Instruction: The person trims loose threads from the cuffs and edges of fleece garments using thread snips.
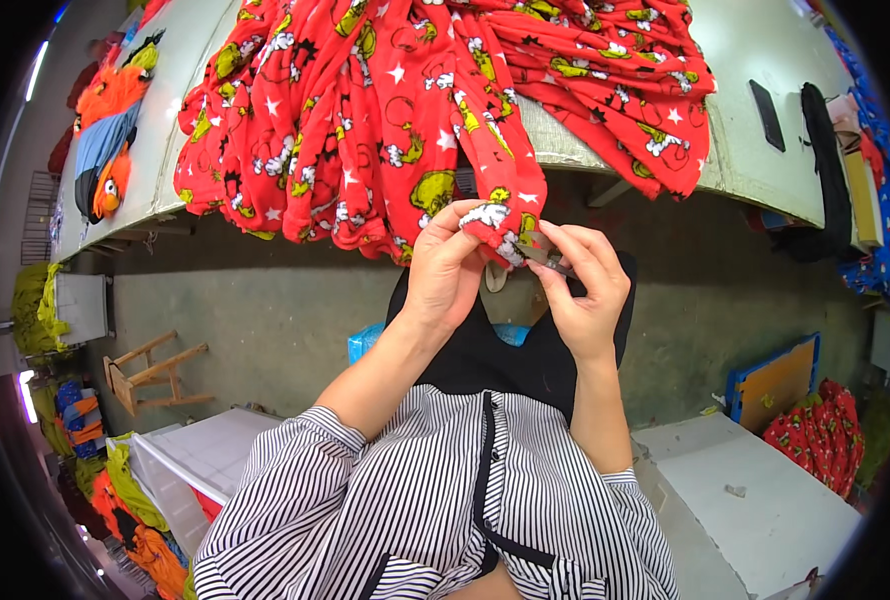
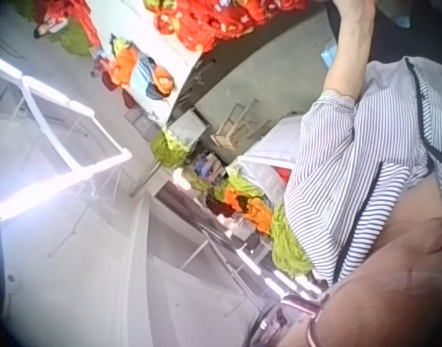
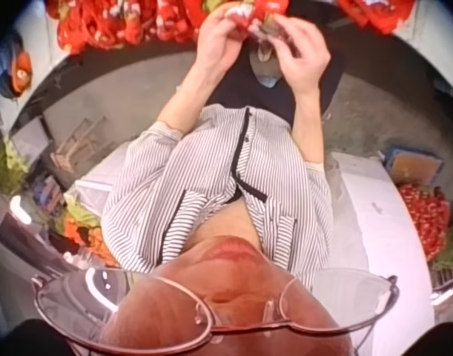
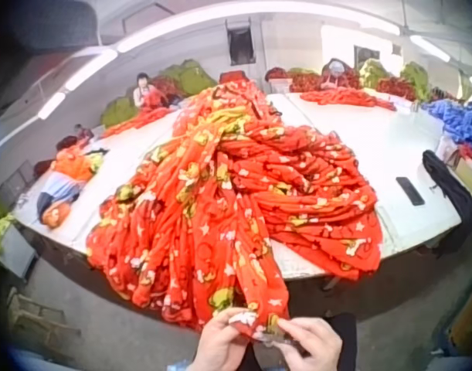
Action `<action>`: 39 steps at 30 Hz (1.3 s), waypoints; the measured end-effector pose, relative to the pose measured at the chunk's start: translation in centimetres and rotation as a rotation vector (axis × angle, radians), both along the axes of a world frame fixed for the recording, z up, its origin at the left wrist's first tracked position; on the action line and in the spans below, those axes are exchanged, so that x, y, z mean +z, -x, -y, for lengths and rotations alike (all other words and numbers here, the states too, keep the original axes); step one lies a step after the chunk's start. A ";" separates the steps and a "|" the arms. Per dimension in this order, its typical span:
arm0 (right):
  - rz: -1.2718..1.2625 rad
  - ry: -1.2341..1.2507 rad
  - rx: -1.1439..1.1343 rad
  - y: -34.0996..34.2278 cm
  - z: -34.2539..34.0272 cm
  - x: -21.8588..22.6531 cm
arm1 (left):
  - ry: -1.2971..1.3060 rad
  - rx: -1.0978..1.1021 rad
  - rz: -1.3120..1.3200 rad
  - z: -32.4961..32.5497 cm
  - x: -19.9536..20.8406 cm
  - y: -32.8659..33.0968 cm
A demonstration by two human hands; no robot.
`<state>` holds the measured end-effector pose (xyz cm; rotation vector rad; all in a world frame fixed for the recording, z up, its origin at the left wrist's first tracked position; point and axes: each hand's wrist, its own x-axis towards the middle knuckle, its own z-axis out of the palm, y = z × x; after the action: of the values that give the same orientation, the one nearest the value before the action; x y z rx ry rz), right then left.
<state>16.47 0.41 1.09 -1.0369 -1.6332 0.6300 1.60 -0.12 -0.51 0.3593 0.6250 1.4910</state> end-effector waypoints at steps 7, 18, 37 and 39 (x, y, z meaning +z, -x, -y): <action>0.023 -0.139 -0.028 1.7 -0.6 -0.6 | -0.013 0.008 0.023 0.1 0.2 0.3; -0.188 0.158 0.176 1.2 -0.5 0.0 | -0.087 0.106 -0.350 0.0 1.8 0.0; -0.237 0.143 0.222 1.6 -2.4 0.2 | 0.089 -0.213 -0.485 -1.5 2.1 3.0; -0.183 0.051 0.156 2.5 -3.1 -0.8 | 0.053 -0.210 -0.533 -1.6 2.3 2.8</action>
<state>13.98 3.47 0.27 -0.8671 -1.5530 0.8496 -1.20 1.51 1.80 0.7699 1.0115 1.1750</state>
